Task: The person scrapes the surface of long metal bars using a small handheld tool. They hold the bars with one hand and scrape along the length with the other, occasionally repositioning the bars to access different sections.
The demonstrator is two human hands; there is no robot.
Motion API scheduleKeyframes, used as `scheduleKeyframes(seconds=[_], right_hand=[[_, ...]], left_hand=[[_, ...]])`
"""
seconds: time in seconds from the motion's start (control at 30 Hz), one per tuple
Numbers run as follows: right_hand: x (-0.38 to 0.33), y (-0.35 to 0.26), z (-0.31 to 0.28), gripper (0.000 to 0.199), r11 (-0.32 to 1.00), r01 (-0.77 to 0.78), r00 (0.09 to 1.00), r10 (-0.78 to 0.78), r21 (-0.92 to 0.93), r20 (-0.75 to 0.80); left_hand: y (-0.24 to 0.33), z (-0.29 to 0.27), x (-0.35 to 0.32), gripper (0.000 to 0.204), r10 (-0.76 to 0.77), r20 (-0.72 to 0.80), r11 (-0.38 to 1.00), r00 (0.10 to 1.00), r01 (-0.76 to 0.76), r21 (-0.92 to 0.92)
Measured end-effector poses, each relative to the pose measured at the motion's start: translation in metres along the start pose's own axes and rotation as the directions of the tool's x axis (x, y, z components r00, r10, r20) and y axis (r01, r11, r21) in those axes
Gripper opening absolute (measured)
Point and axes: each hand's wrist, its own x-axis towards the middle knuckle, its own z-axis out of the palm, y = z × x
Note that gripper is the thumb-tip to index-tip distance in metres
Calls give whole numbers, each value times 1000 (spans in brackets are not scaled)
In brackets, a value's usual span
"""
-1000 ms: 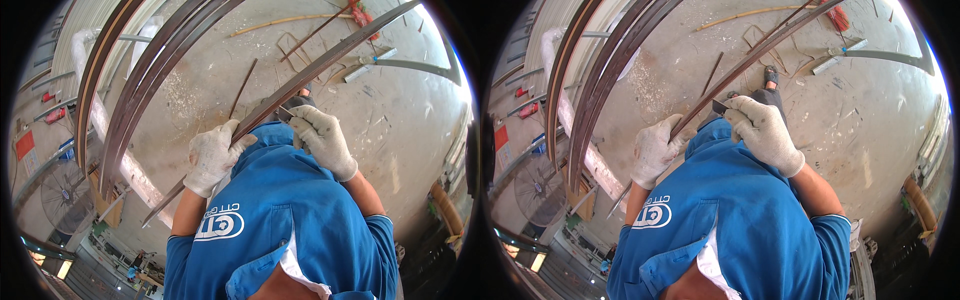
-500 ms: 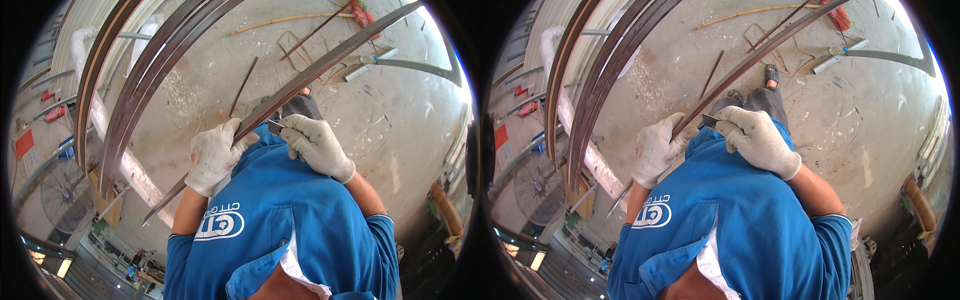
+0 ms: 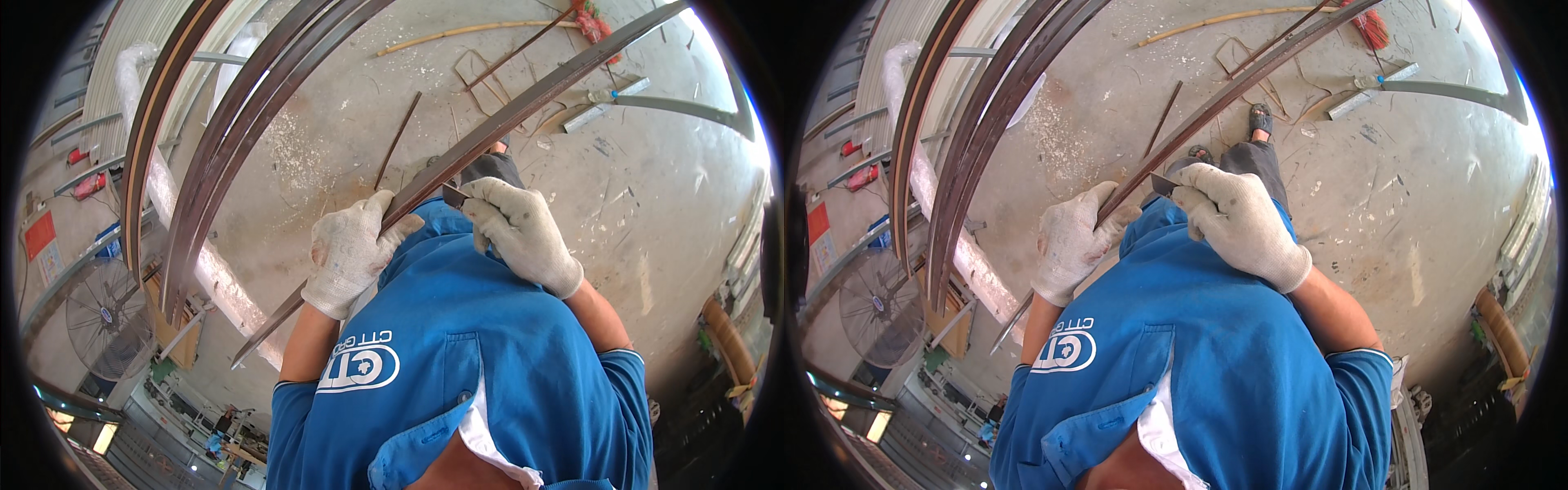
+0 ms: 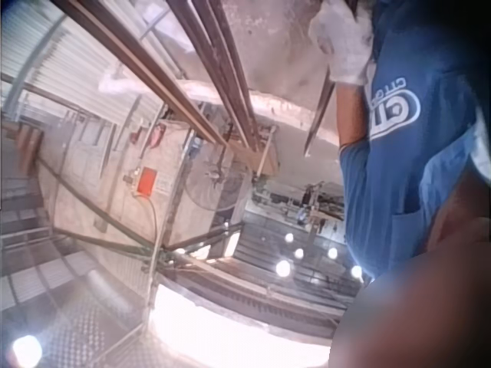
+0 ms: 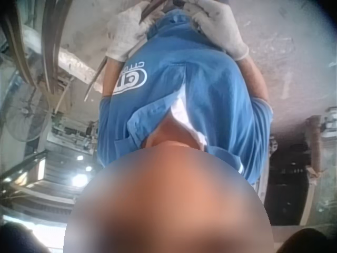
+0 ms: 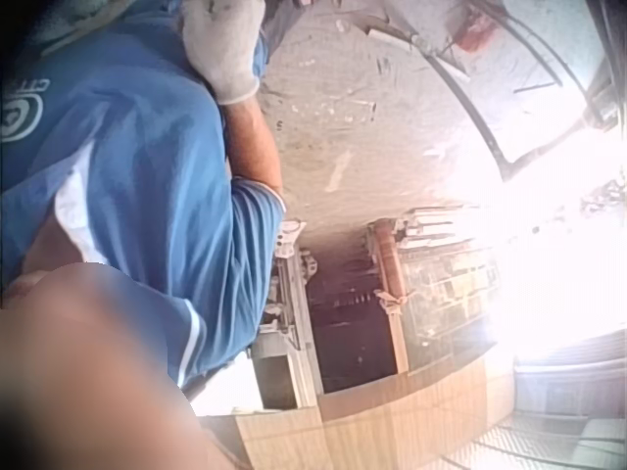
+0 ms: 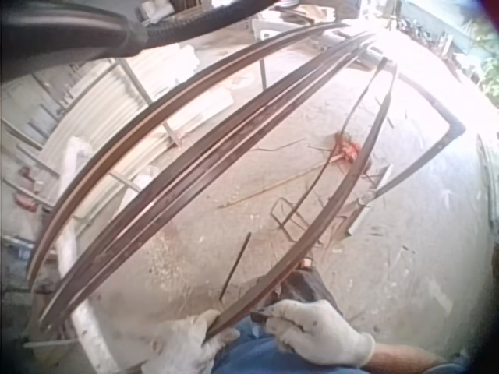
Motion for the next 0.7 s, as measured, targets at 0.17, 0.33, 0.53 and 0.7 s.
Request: scheduleKeyframes(seconds=[0.17, 0.33, 0.53, 0.7], right_hand=[[0, -1, 0, 14, 999, 23, 1000, -24, -30, -9], [-1, -1, -3, 20, 992, 64, 998, -63, -113, 14], [-3, -1, 0, 21, 992, 65, 998, -67, -110, -16], [-2, -1, 4, 25, 992, 75, 996, -79, -98, -38]], left_hand=[[1, 1, 0, 65, -6, 6, 1000, 1000, 6, 14], [2, 2, -1, 65, -16, -6, 1000, 1000, 16, -9], [4, 1, -1, 64, -21, -5, 1000, 1000, 21, -6], [5, 0, -1, 59, -23, 17, 999, 1000, 23, 22]])
